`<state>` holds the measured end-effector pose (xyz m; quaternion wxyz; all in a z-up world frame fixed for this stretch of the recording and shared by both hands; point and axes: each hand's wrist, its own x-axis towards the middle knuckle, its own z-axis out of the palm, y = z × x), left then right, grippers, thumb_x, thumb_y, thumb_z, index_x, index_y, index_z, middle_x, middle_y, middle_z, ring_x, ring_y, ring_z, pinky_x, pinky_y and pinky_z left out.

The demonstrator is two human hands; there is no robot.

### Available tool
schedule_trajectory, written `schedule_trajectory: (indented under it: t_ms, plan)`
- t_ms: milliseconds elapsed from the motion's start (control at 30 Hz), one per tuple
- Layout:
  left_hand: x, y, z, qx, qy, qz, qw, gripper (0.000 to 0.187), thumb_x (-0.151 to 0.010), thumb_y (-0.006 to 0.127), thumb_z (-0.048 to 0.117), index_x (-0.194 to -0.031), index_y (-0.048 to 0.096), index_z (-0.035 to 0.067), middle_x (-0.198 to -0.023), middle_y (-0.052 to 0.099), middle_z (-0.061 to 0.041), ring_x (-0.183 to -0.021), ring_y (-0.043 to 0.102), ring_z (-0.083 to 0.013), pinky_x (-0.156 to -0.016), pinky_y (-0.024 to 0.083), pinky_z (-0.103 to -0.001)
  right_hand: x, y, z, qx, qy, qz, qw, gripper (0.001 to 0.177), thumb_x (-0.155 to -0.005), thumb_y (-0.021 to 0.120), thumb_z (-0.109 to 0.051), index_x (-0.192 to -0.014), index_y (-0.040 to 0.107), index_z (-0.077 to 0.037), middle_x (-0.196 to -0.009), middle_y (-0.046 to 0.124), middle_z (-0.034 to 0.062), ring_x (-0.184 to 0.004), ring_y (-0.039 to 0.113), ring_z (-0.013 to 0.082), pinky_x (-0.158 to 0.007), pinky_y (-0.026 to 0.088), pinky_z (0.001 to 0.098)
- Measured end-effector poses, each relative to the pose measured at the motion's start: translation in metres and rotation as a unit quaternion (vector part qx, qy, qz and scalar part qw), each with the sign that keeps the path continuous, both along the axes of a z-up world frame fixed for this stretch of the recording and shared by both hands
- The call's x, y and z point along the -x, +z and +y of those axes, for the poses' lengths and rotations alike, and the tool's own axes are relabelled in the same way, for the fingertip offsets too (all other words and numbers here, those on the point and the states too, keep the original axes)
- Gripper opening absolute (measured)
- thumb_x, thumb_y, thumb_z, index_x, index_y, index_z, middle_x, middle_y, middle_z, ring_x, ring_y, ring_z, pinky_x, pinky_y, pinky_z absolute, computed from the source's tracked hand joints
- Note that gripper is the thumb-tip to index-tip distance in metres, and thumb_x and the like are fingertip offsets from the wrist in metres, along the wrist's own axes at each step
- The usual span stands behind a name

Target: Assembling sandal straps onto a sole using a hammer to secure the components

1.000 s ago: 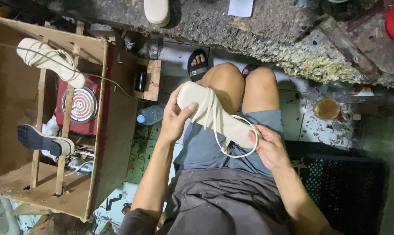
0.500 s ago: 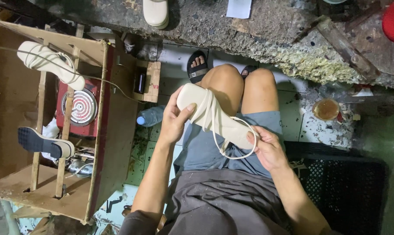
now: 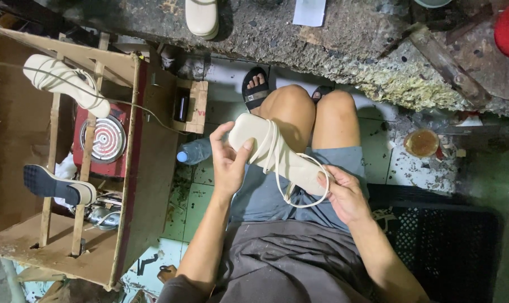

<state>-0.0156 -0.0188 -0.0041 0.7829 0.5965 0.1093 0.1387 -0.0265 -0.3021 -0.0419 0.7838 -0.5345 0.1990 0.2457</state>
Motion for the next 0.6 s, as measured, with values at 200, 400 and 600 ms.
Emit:
schedule_trajectory:
  t_ms: [200, 400, 600]
  plan:
    - [0.001, -0.014, 0.004, -0.029, 0.005, -0.027, 0.999, 0.047, -0.100, 0.060, 0.005, -0.140, 0.035, 0.008, -0.105, 0.071, -0.019, -0.083, 0.067, -0.0134, -0.068, 0.060, -0.029, 0.001, -0.012, -0.003, -0.011, 0.005, 0.005, 1.000, 0.028, -0.094, 0.066, -0.005, -0.121, 0.066, 0.005, -0.094, 0.070, 0.0094, -0.089, 0.068, 0.0176, -0.085, 0.059, 0.0413]
    - [0.003, -0.014, 0.003, -0.047, 0.048, 0.010, 0.998, 0.043, -0.099, 0.063, 0.007, -0.136, 0.041, 0.008, -0.107, 0.072, -0.021, -0.088, 0.070, -0.0175, -0.075, 0.060, -0.032, -0.004, 0.000, 0.000, -0.002, 0.018, 0.003, 1.000, 0.029, -0.092, 0.068, -0.003, -0.120, 0.067, 0.006, -0.094, 0.071, 0.0109, -0.088, 0.068, 0.0180, -0.084, 0.060, 0.0420]
    - [-0.003, 0.014, 0.023, -0.049, -0.030, 0.043, 0.997, 0.051, -0.097, 0.063, 0.004, -0.144, 0.046, 0.006, -0.121, 0.065, -0.014, -0.102, 0.062, -0.0141, -0.089, 0.058, -0.034, -0.008, 0.013, 0.008, 0.020, 0.027, -0.003, 0.999, 0.025, -0.090, 0.071, -0.004, -0.113, 0.070, 0.007, -0.090, 0.071, 0.0110, -0.083, 0.068, 0.0166, -0.081, 0.060, 0.0378]
